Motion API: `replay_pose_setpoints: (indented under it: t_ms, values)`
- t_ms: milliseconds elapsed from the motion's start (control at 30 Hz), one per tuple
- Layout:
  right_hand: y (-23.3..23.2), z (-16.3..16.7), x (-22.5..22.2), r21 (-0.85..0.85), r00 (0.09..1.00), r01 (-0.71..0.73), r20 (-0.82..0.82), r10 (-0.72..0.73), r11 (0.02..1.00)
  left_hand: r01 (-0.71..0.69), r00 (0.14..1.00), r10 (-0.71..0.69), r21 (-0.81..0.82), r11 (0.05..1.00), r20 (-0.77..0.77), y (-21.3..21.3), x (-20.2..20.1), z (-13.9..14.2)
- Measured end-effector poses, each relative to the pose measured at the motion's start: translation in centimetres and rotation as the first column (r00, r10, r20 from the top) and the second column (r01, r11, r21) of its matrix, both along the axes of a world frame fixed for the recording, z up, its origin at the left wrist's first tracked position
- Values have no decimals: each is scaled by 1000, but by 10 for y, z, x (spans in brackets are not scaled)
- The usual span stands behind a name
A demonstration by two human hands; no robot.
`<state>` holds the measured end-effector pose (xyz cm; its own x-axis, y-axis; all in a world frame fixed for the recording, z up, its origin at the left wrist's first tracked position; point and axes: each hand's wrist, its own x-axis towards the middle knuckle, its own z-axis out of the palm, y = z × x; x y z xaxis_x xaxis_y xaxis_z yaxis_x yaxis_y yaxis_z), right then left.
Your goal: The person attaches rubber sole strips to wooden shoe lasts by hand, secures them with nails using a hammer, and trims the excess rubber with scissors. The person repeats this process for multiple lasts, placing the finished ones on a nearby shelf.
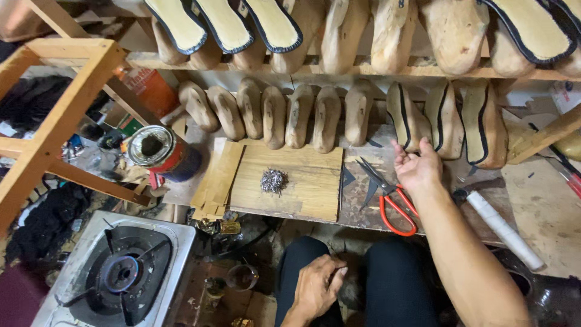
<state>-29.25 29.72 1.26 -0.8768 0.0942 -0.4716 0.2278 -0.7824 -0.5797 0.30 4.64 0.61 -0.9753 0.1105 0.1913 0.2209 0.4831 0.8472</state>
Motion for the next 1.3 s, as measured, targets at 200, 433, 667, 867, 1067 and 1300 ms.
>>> replay_pose_setpoints:
  t_ms: [200, 433, 667, 867, 1067, 1300]
  values:
    - [-26, 0, -7, 88, 995, -54, 84, 47, 995, 29, 998, -29, 2, 1000, -55, 6, -3, -3]
    - [-34, 30, 18, 255, 983, -98, 174, 54, 962, 1, 1000, -1, 34, 999, 0, -2, -1, 4]
    - [-73, 67, 28, 816, 932, -267, 84, 353, 513, 27, 1000, -27, 35, 999, 0, 0, -2, 1]
    - [-93, 44, -47, 942, 901, -41, 179, 394, -333, 16, 999, -14, 69, 998, -40, 2, -4, -4]
    - [-68, 20, -35, 930, 912, -136, -17, 409, 341, 4, 999, -13, 164, 986, 53, -1, -6, -13]
    - [-61, 26, 179, 730, 734, -300, -235, 637, 615, 23, 965, -248, 908, 418, 90, -3, -28, 10]
